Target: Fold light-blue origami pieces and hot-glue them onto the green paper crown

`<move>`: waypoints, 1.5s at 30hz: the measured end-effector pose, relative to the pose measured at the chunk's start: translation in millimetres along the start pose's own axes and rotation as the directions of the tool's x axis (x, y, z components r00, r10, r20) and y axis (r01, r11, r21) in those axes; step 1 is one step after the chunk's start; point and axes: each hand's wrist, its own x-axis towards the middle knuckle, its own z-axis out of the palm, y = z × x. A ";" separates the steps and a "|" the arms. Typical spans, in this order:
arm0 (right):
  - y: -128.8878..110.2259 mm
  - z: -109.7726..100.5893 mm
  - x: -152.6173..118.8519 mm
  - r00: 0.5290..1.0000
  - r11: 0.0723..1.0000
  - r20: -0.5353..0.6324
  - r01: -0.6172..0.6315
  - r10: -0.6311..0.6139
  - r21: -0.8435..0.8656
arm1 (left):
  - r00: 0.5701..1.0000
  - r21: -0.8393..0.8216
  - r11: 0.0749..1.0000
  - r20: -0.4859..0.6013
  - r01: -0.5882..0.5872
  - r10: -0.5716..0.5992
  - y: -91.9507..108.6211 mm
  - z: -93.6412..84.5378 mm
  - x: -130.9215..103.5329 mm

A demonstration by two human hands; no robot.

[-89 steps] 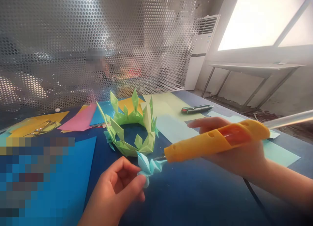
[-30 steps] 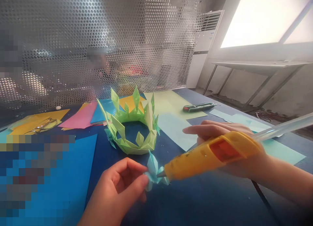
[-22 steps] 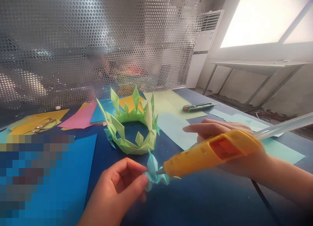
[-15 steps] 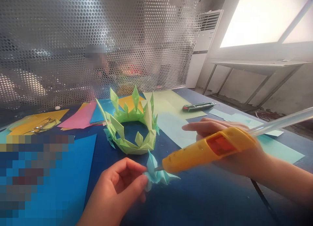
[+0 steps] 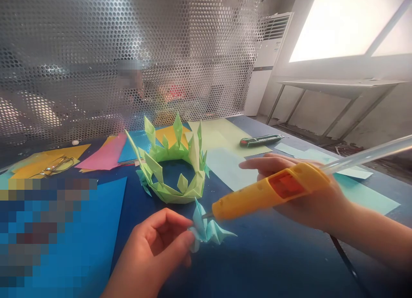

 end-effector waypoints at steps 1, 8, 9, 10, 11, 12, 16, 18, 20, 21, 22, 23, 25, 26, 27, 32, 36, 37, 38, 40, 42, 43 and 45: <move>0.1 0.1 -0.2 1.000 1.000 0.000 -0.004 0.004 -0.001 | 1.000 0.001 1.000 0.000 -0.001 0.001 0.2 0.0 -0.1; 0.4 0.8 1.1 1.000 1.000 -0.006 -0.017 0.017 -0.014 | 1.000 0.014 1.000 -0.011 0.000 0.000 1.8 1.7 -0.8; 0.4 0.9 1.4 1.000 1.000 -0.007 -0.013 0.013 -0.016 | 1.000 0.015 1.000 -0.012 0.001 -0.001 1.6 1.8 -0.4; 0.3 1.1 1.6 1.000 1.000 -0.008 -0.010 0.010 -0.019 | 1.000 0.016 1.000 -0.013 0.002 -0.002 1.3 1.7 0.2; 0.2 1.2 1.8 1.000 1.000 -0.010 -0.007 0.007 -0.022 | 1.000 0.017 1.000 -0.013 0.002 -0.001 0.8 1.5 0.7; 0.1 1.3 1.8 1.000 1.000 -0.011 -0.005 0.005 -0.026 | 1.000 0.017 1.000 -0.013 0.000 0.001 0.3 1.2 1.1; -0.1 1.4 1.6 1.000 0.999 -0.017 0.004 -0.005 -0.048 | 1.000 0.014 1.000 -0.005 -0.018 0.018 -1.5 -0.1 0.8; 0.1 1.2 1.4 1.000 0.998 -0.026 0.014 -0.015 -0.056 | 1.000 0.010 1.000 -0.003 -0.021 0.021 -1.5 -0.2 -0.4; 0.4 0.9 1.3 0.999 0.998 -0.033 0.018 -0.020 -0.063 | 1.000 0.002 1.000 -0.004 -0.026 0.026 -0.9 0.2 -1.4; 0.5 0.8 1.3 0.999 0.998 -0.037 0.017 -0.020 -0.066 | 1.000 -0.002 1.000 -0.005 -0.030 0.030 -0.6 0.5 -1.7; 0.5 0.5 1.4 0.999 0.997 -0.040 0.016 -0.019 -0.070 | 0.999 -0.006 0.999 -0.006 -0.034 0.034 -0.2 0.8 -1.8; 0.4 0.2 1.5 0.999 0.997 -0.043 0.013 -0.016 -0.075 | 0.999 -0.009 0.999 -0.006 -0.038 0.038 0.1 1.1 -1.7; -0.2 -0.6 1.9 0.999 0.996 -0.047 0.013 -0.017 -0.083 | 0.999 -0.010 0.999 -0.006 -0.038 0.038 0.1 1.5 -0.9; -0.5 -1.0 2.1 0.999 0.996 -0.046 0.012 -0.017 -0.089 | 0.999 -0.008 0.999 -0.007 -0.036 0.036 -0.1 1.6 -0.4; -0.8 -1.3 2.3 0.999 0.995 -0.043 0.011 -0.016 -0.097 | 0.999 -0.005 0.999 -0.008 -0.034 0.034 -0.5 1.6 0.2; 3.4 -1.7 1.5 0.999 0.984 -0.036 0.010 -0.017 -0.178 | 1.000 0.021 1.000 -0.018 -0.023 0.023 -2.9 0.4 2.3; 13.6 -4.8 3.0 0.999 0.967 -0.043 -0.031 0.021 -0.252 | 1.000 0.026 0.999 -0.021 -0.018 0.019 -2.7 0.2 1.2; 16.0 -6.5 4.6 0.997 0.959 -0.047 -0.068 0.058 -0.274 | 1.000 0.026 1.000 -0.025 -0.015 0.016 -2.4 0.3 0.7; 18.3 -8.4 6.7 0.993 0.947 -0.050 -0.120 0.110 -0.300 | 0.999 0.027 1.000 -0.031 -0.013 0.014 -2.2 0.5 0.1; 23.0 -12.4 11.6 0.966 0.899 -0.042 -0.252 0.254 -0.357 | 0.999 0.026 1.000 -0.047 -0.014 0.015 -1.8 1.0 -1.0; 30.0 -15.0 15.4 0.905 0.823 -0.012 -0.393 0.426 -0.411 | 0.997 0.017 1.000 -0.071 -0.019 0.020 -1.6 1.4 -1.8; 35.0 -15.3 16.1 0.858 0.774 0.007 -0.459 0.513 -0.436 | 0.996 0.012 1.000 -0.082 -0.022 0.023 -1.6 1.6 -2.1; 48.0 -13.2 14.2 0.740 0.667 0.051 -0.572 0.671 -0.478 | 0.995 0.003 1.000 -0.094 -0.025 0.025 -1.9 2.1 -2.4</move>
